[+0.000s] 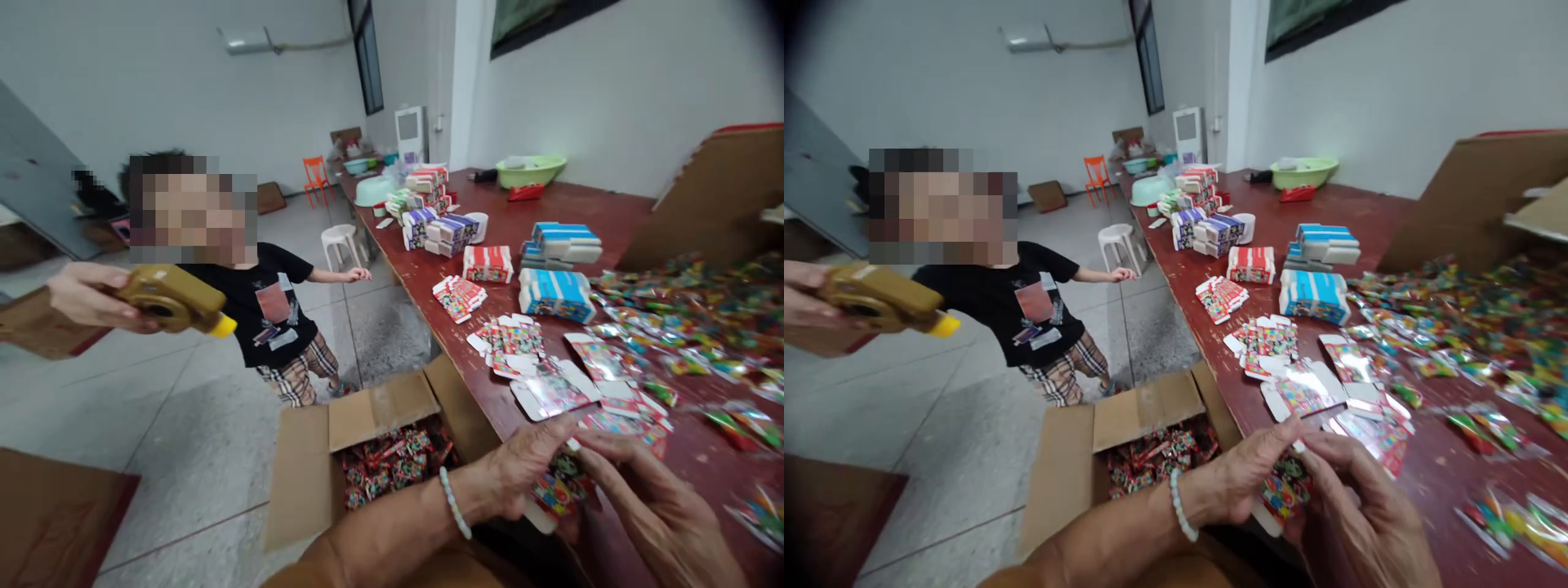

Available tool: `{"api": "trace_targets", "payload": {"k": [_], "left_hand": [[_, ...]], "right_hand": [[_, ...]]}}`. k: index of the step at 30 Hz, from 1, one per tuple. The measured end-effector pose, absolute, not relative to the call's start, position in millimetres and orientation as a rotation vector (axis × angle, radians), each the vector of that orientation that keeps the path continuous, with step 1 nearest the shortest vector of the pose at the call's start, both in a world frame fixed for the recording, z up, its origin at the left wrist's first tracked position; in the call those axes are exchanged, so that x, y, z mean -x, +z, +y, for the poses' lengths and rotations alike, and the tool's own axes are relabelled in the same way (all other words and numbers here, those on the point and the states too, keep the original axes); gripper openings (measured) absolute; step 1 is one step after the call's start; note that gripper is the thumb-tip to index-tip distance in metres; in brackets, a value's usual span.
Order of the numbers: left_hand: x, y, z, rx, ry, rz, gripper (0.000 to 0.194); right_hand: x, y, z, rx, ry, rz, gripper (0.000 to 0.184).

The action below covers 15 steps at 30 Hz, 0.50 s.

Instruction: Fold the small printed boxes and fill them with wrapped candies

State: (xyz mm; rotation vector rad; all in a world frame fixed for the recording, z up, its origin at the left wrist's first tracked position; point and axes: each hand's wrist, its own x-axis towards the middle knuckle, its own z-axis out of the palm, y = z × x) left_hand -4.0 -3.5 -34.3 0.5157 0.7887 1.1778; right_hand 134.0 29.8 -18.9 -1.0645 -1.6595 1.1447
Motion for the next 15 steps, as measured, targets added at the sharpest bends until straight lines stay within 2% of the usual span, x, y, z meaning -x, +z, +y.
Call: {"api": "trace_targets", "payload": {"k": [4, 10, 15], "left_hand": [[12.5, -25.7, -8.2, -0.568, 1.121, 0.913, 0.069], [14.5, -28.6, -10.5, -0.749, 1.037, 0.938, 0.092], [14.8, -16.6, -18.1, -0.902, 1.009, 0.879, 0.079]], "right_hand": [[-122.7, -16.6, 35.5, 1.077, 1.249, -1.632, 0.034], [-130.2, -13.4, 41.0, 1.077, 1.298, -1.725, 0.042], [-141.4, -17.9, 41.5, 0.997, 1.249, -1.769, 0.037]]}}
